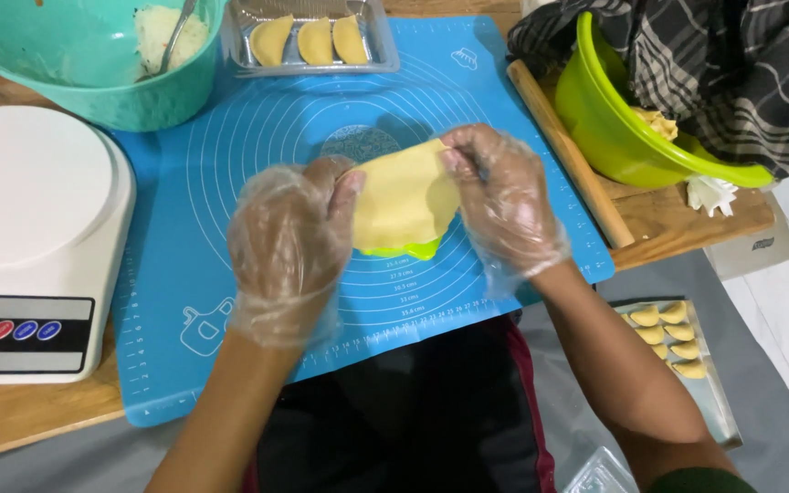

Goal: Preparing filled pastries by rolling dough, adding filling, and using a mold to seal them.

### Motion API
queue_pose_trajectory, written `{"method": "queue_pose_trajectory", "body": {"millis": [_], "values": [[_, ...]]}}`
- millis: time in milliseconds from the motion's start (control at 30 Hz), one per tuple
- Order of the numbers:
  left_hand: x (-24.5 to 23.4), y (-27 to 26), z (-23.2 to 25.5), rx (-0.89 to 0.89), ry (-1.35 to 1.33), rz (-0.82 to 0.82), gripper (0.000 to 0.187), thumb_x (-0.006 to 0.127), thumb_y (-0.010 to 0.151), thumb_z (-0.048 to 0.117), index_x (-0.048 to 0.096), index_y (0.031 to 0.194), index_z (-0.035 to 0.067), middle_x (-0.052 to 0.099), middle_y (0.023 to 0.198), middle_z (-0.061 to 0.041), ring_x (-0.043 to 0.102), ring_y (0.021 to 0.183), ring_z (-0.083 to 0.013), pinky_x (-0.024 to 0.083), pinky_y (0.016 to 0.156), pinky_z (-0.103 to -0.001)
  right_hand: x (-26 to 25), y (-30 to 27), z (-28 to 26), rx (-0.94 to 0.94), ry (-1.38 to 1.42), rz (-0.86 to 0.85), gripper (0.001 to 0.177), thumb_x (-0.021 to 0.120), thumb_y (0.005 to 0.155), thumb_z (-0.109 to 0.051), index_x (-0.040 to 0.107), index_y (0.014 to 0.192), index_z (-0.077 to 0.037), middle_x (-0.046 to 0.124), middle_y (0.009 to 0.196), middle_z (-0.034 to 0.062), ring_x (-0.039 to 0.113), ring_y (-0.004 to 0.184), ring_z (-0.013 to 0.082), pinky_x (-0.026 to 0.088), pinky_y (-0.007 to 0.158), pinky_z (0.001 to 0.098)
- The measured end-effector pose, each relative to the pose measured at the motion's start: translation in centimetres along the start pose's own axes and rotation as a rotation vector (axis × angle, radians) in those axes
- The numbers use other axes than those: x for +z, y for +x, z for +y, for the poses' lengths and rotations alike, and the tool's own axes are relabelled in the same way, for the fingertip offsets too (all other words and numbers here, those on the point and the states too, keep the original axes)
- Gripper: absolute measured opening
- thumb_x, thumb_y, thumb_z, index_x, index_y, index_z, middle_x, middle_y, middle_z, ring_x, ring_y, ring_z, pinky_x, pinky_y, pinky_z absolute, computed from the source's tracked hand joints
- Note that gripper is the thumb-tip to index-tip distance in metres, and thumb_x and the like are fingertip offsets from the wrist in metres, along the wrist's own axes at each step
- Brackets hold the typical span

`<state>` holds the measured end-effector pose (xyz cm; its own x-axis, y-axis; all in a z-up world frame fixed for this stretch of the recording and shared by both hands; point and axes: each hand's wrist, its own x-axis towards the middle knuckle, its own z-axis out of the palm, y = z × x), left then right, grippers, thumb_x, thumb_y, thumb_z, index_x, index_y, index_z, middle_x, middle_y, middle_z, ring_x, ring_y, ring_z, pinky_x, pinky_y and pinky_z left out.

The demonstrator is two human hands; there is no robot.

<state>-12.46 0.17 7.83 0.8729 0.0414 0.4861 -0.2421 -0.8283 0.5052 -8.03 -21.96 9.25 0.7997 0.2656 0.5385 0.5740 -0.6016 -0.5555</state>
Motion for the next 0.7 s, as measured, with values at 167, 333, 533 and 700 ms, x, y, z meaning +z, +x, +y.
{"method": "queue_pose_trajectory", "body": {"millis": [167,333,533,700], "values": [[-3.5,-1.3,2.6,0.048,-0.261,0.097,0.014,0.074,0.099,0.019,0.080,0.093,0.007,0.054,0.053,-0.009,0.058,0.042,-0.0236,0.052,0.042,-0.029,-2.9,-1.0,-4.1,0.118,0.293,-0.031,0.009,0.058,0.102,0.000,0.065,0.107,0.004,0.069,0.080,0.0172,0.065,0.057,0.0214,0.059,0.049,0.0325],[-1.4,-0.3,0.4,0.203,-0.051,0.123,0.033,0.071,0.101,0.035,0.070,0.082,0.009,0.046,0.048,-0.015,0.052,0.042,-0.0360,0.045,0.039,-0.045,-3.5,0.2,-4.6,0.152,0.263,-0.128,0.014,0.057,0.103,-0.005,0.067,0.103,0.005,0.067,0.070,0.0164,0.066,0.050,0.0208,0.056,0.043,0.0326],[5.8,1.3,-4.0,0.038,-0.159,0.051,0.014,0.074,0.094,0.036,0.074,0.093,0.022,0.056,0.063,-0.010,0.065,0.064,-0.0344,0.056,0.058,-0.047,0.6,1.2,1.4,0.128,0.006,-0.115,0.008,0.070,0.096,-0.009,0.073,0.102,-0.012,0.070,0.079,0.0044,0.069,0.073,0.0226,0.056,0.068,0.0345],[6.1,0.9,-3.9,-0.090,-0.154,0.025,0.021,0.070,0.099,0.036,0.074,0.089,0.018,0.055,0.064,-0.004,0.065,0.064,-0.0286,0.056,0.057,-0.041,1.2,1.7,1.7,0.129,0.001,-0.111,0.008,0.067,0.095,-0.007,0.074,0.098,-0.011,0.070,0.076,0.0069,0.071,0.073,0.0257,0.057,0.066,0.0360]]}}
